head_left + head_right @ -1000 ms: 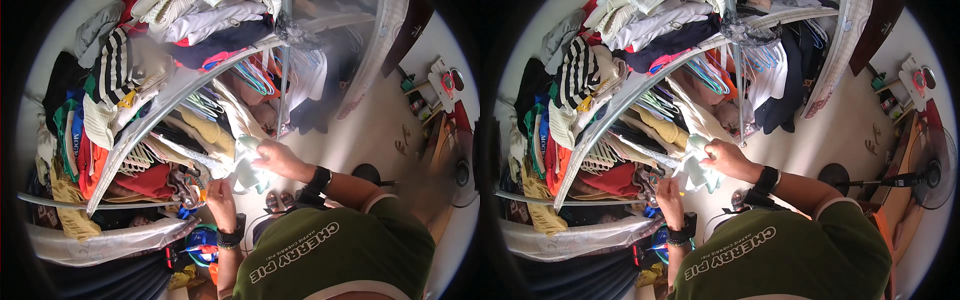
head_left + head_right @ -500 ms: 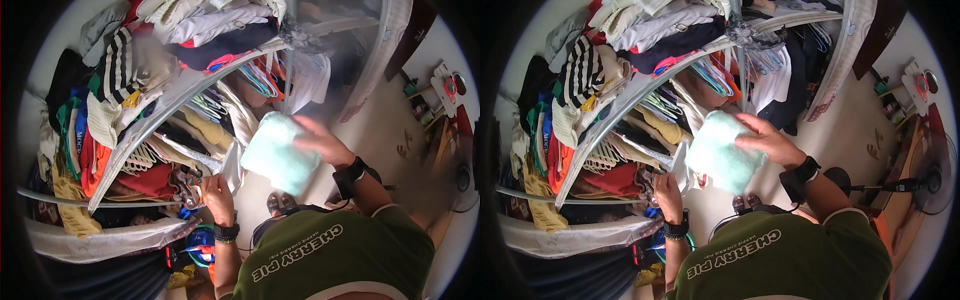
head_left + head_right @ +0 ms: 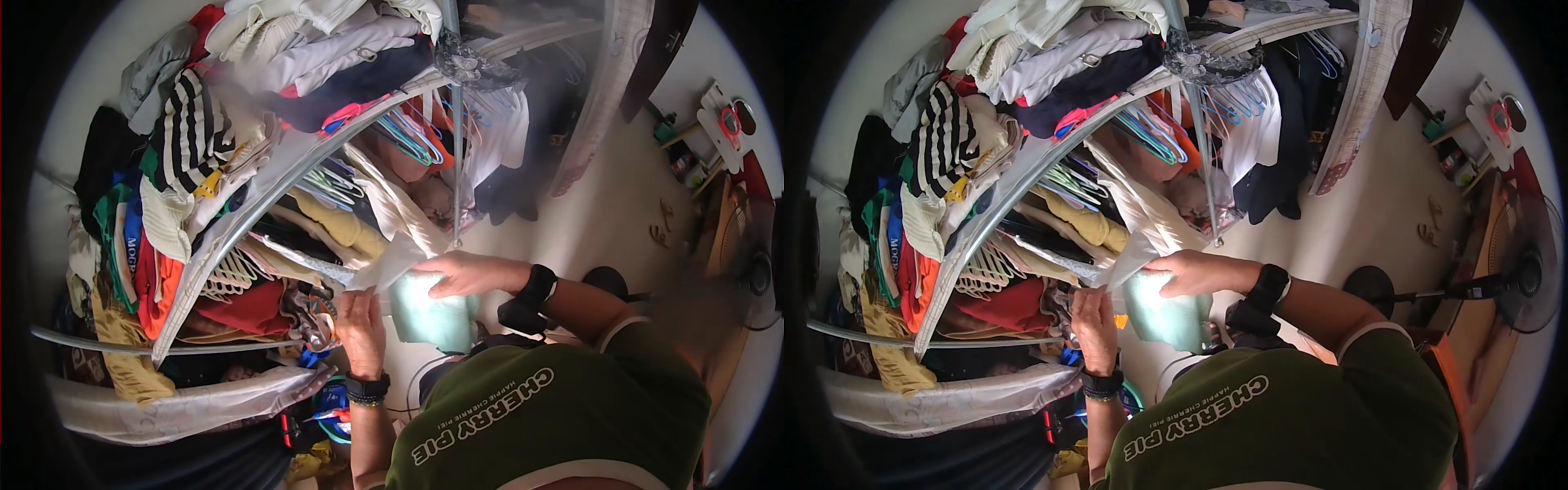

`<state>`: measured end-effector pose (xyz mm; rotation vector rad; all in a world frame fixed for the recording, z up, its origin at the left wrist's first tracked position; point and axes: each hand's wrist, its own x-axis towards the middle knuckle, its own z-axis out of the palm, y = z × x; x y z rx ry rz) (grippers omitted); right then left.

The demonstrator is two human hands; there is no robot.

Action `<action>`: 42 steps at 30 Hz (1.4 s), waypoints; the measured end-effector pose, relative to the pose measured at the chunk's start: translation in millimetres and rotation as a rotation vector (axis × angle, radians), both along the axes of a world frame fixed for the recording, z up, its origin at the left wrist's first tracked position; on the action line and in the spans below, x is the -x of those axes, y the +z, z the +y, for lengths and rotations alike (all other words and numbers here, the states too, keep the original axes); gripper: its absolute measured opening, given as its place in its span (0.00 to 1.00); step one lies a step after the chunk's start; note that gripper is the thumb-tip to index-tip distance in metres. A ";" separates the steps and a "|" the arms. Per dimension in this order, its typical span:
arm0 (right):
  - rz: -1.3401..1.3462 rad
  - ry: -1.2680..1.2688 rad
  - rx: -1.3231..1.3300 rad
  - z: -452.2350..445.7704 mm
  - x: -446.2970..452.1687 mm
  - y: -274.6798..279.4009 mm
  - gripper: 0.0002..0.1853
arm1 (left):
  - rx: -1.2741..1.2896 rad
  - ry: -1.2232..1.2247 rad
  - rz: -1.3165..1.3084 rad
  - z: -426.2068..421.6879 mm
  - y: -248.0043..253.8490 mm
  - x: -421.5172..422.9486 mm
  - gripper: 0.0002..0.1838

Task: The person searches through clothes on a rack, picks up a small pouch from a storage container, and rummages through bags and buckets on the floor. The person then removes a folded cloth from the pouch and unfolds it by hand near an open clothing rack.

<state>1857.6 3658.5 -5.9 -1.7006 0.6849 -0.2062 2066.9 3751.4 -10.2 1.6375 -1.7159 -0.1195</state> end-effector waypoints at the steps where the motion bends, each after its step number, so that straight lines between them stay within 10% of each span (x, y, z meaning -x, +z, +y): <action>1: 0.047 -0.001 -0.007 0.2 -1.6 0.5 0.31 | 0.006 -0.034 -0.009 1.2 0.9 2.3 0.06; 8: -0.464 -0.234 -0.005 21.0 3.1 -7.8 0.31 | 0.102 -0.081 -0.116 8.5 -14.6 4.7 0.17; 11: -0.670 -0.297 -0.650 25.2 -2.0 -16.5 0.30 | 0.075 -0.037 -0.126 11.5 -12.1 7.5 0.17; 23: -0.256 -0.308 -0.200 32.6 -9.3 -14.3 0.33 | 0.035 -0.154 0.318 1.8 -2.0 13.7 0.13; 29: -0.327 -0.292 -0.402 31.3 -12.9 -16.8 0.34 | 0.027 -0.132 0.244 8.1 -16.2 25.4 0.09; 37: -0.370 -0.221 -0.108 31.2 1.6 -11.0 0.24 | -0.222 -0.194 0.541 14.2 -35.4 21.2 0.24; 42: -0.450 -0.455 -0.817 28.1 -3.1 -40.5 0.24 | -0.357 -0.008 0.943 13.6 -38.7 20.6 0.18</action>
